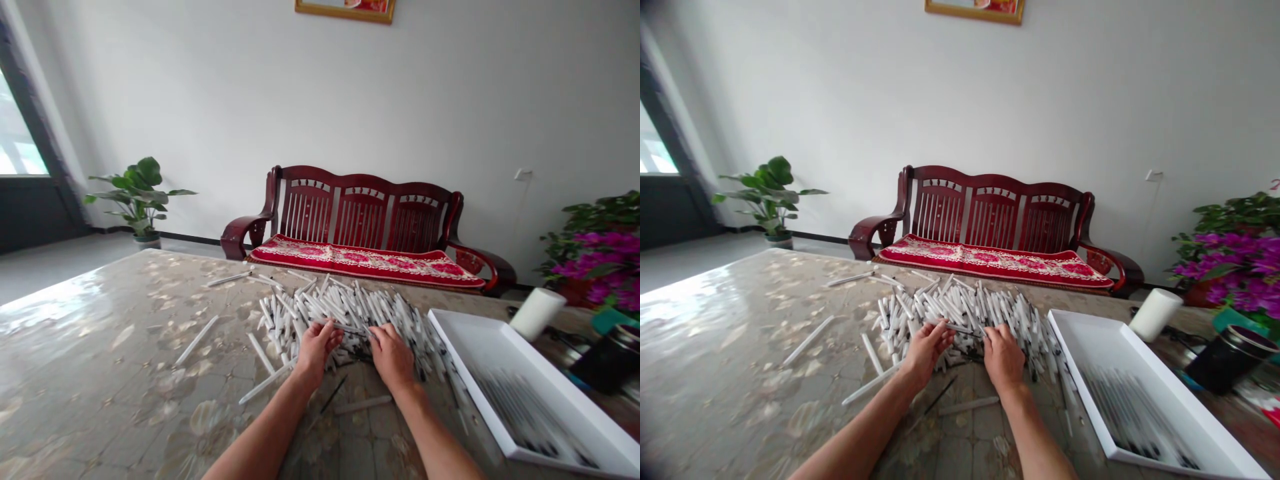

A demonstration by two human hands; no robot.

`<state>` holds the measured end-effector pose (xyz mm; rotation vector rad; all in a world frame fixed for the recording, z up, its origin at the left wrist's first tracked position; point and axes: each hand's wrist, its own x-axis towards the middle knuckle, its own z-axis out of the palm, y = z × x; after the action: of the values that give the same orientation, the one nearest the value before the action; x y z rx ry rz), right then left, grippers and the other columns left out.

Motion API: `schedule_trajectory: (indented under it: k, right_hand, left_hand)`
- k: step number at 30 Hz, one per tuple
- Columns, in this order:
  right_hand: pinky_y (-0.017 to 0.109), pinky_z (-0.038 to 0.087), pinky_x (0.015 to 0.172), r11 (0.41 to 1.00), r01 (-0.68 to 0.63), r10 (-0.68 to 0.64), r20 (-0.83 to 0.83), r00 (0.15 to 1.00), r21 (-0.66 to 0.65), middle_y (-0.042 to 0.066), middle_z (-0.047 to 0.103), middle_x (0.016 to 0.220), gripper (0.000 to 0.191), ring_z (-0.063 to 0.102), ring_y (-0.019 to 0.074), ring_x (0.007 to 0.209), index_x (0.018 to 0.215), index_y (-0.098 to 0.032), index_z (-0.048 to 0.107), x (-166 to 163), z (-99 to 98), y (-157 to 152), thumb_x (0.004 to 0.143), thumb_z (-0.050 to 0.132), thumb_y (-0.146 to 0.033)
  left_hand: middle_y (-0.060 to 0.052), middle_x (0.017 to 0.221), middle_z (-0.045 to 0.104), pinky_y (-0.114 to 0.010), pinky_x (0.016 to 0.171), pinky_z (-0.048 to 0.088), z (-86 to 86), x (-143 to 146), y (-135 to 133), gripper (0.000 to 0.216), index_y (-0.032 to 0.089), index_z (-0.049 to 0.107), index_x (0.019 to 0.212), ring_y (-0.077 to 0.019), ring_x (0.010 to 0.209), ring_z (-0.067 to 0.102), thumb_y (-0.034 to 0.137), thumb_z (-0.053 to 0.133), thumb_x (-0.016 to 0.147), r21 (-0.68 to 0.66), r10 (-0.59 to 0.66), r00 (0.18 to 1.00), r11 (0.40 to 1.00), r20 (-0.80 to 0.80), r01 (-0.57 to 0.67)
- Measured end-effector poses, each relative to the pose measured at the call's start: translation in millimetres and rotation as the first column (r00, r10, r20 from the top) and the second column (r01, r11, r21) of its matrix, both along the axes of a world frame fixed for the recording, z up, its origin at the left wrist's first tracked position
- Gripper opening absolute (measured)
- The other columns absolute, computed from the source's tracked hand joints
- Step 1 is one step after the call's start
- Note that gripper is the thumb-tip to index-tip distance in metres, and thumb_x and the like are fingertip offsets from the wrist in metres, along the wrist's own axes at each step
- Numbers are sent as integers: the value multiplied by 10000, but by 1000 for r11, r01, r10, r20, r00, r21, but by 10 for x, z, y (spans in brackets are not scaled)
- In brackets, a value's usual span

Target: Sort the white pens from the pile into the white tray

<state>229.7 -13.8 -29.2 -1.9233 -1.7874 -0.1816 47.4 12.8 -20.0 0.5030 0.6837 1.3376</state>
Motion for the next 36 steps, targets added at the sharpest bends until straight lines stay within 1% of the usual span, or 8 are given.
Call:
schedule_trajectory:
  k: [7, 11, 18, 23, 28, 31, 34, 36]
  right_hand:
    - [257, 380, 644, 996, 69, -67, 43, 997, -62, 43, 630, 1077, 125, 641, 172, 929, 983, -243, 686, -72, 76, -26, 893, 617, -189]
    - [252, 380, 666, 998, 64, -61, 79, 995, -27, 41, 635, 1048, 98, 635, 181, 955, 945, -225, 656, -72, 91, -71, 868, 644, -165]
    - [270, 400, 758, 994, -11, -1, 108, 994, 106, 36, 712, 953, 135, 652, 193, 919, 959, -215, 652, -7, 48, -101, 916, 564, -121]
    - [271, 415, 742, 996, -6, -2, 86, 996, 94, 53, 710, 1040, 162, 659, 200, 946, 1059, -223, 664, 19, 3, -114, 937, 563, -188]
    - [268, 399, 691, 999, -9, 6, 84, 996, 41, 41, 714, 942, 245, 665, 187, 880, 913, -241, 709, 5, 10, -112, 1003, 484, -276]
    - [262, 412, 725, 998, -55, 56, 66, 996, -6, 23, 713, 994, 170, 669, 191, 936, 1002, -265, 723, -20, 23, -106, 954, 562, -238]
    - [256, 423, 737, 995, -88, 90, 49, 995, -46, 20, 695, 1043, 275, 670, 186, 959, 1145, -281, 694, -41, 35, -112, 893, 625, -196]
    - [256, 423, 728, 993, -96, 99, 47, 994, -65, 19, 683, 1051, 299, 670, 181, 949, 1167, -284, 681, -50, 50, -124, 883, 639, -201]
  left_hand:
    - [9, 673, 687, -200, 627, 564, 10, 2, -8, 470, 153, 674, 773, -110, 645, 682, 422, 954, 508, 22, 3, 1000, 1000, -28, -2]
    - [4, 677, 693, -196, 622, 564, 9, 0, -8, 496, 146, 676, 762, -109, 644, 679, 432, 962, 474, 12, 3, 1000, 1000, -21, -3]
    - [0, 675, 693, -198, 624, 566, -6, -2, 7, 480, 149, 670, 752, -113, 646, 684, 428, 958, 487, 11, 2, 1000, 1000, -24, -2]
    - [0, 684, 695, -203, 628, 564, -5, 1, 9, 496, 147, 676, 774, -116, 647, 686, 428, 958, 479, 10, 5, 1000, 1000, -21, -4]
    - [1, 666, 688, -205, 632, 562, -12, 1, 7, 480, 147, 673, 765, -114, 639, 681, 429, 953, 495, 15, 1, 1000, 1000, -28, -1]
    - [-1, 667, 694, -207, 630, 563, -10, -2, 8, 477, 149, 681, 768, -118, 648, 684, 418, 958, 489, 14, 2, 1000, 1000, -19, -2]
    - [-1, 669, 696, -210, 630, 565, 2, -4, 7, 490, 148, 690, 764, -116, 641, 681, 420, 965, 464, 6, 5, 1000, 1000, -14, -5]
    - [0, 664, 692, -209, 628, 563, 11, -3, 4, 502, 146, 691, 756, -115, 636, 677, 428, 967, 446, -2, 6, 1000, 1000, -16, -6]
